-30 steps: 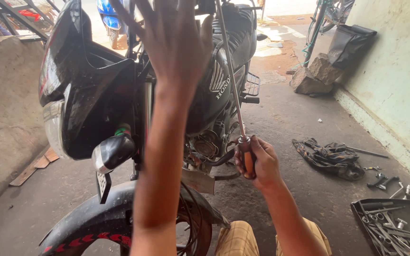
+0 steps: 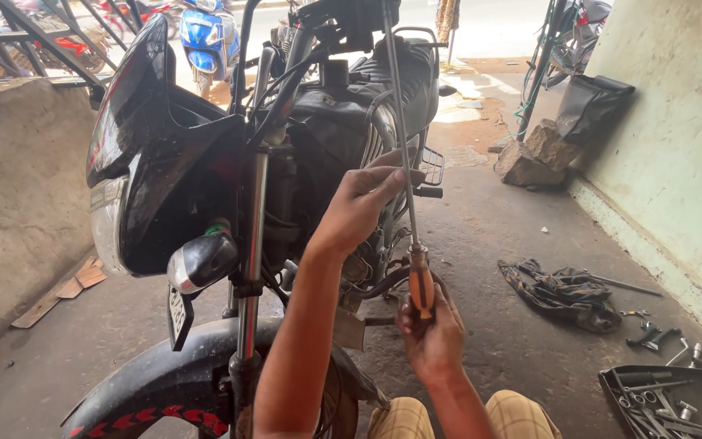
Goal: Repairing and reassembling motorcycle handlebar components including the throttle and brake lever assembly.
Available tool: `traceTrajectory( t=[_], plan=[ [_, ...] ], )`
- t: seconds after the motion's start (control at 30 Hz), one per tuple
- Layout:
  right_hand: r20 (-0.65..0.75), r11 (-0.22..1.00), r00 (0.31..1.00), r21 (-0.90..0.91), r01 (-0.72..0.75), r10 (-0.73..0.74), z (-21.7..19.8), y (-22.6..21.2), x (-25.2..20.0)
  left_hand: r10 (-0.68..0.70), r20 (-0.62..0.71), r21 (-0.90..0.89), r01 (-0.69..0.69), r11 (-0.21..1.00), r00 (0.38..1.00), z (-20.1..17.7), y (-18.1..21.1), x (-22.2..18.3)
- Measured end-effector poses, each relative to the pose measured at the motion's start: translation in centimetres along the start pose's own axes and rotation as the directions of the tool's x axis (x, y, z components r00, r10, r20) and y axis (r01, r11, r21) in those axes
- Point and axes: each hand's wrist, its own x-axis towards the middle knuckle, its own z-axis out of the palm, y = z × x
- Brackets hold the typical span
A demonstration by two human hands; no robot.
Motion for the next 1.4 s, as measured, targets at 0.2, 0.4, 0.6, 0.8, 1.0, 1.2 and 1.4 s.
traceTrajectory(
  t=[0.2, 0.4, 0.6, 0.8, 1.0, 1.2, 1.4],
  plan=[
    [0.153, 0.989, 0.988, -0.143, 0.033, -0.01, 2.2, -0.9, 0.0, 0.063, 0.048, 0.015, -0.064, 0.998, 0.997, 0.3, 1.4, -0.2],
    [0.192, 0.79, 0.959, -0.544, 0.282, -0.21, 2.4, -0.6, 0.0, 0.035, 0.026, 0.072, -0.036, 0.997, 0.999, 0.6, 0.9, -1.0],
    [0.184, 0.804, 0.961, -0.527, 0.274, -0.207, 0.8, 0.5, 1.5, -0.013, -0.052, 0.2, 0.023, 0.98, 0.999, 0.3, 0.9, -1.0],
    [0.185, 0.8, 0.958, -0.527, 0.285, -0.22, 1.3, 0.8, 1.8, -0.002, -0.088, 0.251, 0.024, 0.968, 0.996, 0.0, 0.4, -0.8],
    [0.22, 0.751, 0.929, -0.547, 0.37, -0.298, 0.8, 1.5, 1.9, 0.021, -0.091, 0.227, 0.0, 0.974, 0.996, 0.3, 0.4, -0.7],
    [0.178, 0.533, 0.83, -0.692, 0.487, -0.528, 1.0, 1.9, 0.7, -0.015, -0.111, 0.245, 0.042, 0.968, 0.994, 1.0, 1.2, -1.0],
    [0.292, 0.342, 0.673, -0.685, 0.643, -0.68, 3.1, 1.6, -0.9, 0.138, -0.121, 0.451, -0.069, 0.89, 0.983, 1.5, 2.2, -1.3]
  ],
)
